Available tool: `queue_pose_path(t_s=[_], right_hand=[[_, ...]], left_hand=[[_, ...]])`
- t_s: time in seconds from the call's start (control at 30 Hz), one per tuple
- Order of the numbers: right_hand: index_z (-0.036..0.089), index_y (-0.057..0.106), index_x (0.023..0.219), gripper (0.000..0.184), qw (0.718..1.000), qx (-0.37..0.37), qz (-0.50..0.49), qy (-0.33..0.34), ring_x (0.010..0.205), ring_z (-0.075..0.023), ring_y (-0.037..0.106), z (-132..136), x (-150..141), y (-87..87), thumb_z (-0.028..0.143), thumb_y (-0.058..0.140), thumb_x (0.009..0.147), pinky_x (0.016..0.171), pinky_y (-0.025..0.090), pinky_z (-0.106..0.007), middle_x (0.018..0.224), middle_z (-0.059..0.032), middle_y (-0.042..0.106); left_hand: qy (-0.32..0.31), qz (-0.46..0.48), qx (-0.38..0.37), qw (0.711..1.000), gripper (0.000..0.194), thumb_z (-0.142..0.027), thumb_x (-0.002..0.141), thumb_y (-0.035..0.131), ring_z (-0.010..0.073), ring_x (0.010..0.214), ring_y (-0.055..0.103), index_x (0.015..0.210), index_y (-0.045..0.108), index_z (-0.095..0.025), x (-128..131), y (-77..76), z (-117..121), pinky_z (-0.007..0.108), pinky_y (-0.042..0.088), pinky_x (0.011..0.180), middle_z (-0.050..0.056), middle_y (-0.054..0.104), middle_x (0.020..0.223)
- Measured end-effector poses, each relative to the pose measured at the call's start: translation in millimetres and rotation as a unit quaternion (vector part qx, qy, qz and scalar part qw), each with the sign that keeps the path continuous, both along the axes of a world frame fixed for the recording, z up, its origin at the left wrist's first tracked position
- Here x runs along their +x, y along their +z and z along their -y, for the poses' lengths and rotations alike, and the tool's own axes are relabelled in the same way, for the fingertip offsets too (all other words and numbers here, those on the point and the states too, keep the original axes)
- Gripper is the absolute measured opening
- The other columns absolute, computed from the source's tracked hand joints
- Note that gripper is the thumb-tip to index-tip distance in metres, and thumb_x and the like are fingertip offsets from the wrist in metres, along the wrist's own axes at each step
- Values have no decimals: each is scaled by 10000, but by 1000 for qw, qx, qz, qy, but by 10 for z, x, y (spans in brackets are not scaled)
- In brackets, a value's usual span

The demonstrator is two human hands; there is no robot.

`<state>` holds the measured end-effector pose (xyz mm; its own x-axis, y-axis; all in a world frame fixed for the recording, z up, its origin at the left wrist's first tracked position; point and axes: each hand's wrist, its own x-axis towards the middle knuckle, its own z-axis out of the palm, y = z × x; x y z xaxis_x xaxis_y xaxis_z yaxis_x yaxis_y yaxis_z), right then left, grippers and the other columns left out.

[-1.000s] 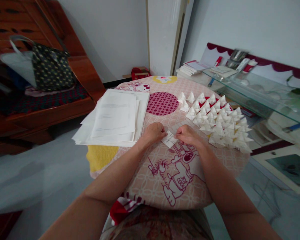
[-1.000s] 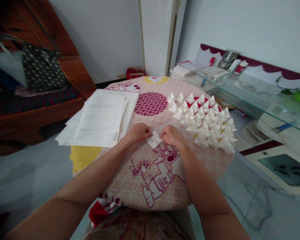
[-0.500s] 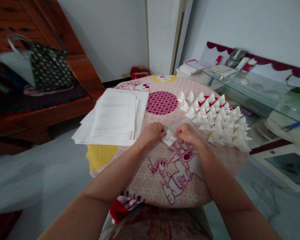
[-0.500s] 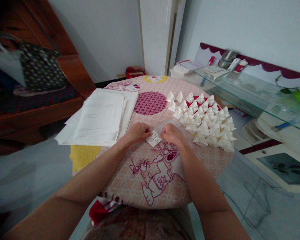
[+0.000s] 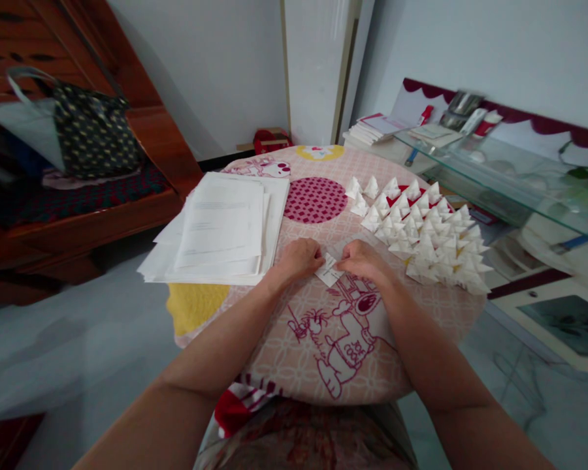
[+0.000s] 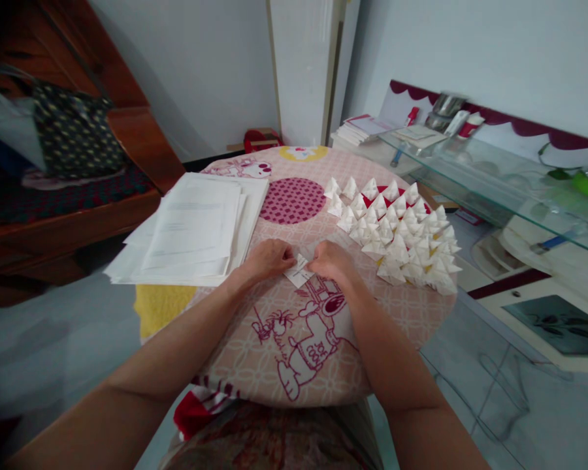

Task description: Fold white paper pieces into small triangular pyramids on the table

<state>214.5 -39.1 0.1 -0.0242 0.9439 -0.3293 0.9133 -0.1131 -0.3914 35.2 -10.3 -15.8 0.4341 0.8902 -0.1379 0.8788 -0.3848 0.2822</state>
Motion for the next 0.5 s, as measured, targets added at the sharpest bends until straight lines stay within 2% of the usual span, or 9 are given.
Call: queue_pose_path(t_s=[0.2,0.4,0.5], right_hand=[[179,634,704,111,992,-57,-95,-60,394,-102,518,7,68,-69,175,681,804,407,366,-210,503,19,590],[173,593,651,174,983,-101,-134,-79,345,-90,497,13,168,-3,120,705,773,374,370,-193,456,32,578],[169,574,628,195,979,-83,-169,-77,345,-93,509,17,228,16,111,705,760,363,361,-186,444,31,569]], left_hand=[[-2,10,-2,1000,236,-309,885,579,232,900,649,921,761,-162,-9,6,4,324,480,819,101,717,892],[-1,6,1,1000,230,-318,882,585,220,903,649,915,756,-168,-10,19,-1,303,470,807,87,722,885],[0,6,0,1000,223,-310,879,590,218,901,652,927,761,-174,-7,7,-4,300,470,795,84,727,907]])
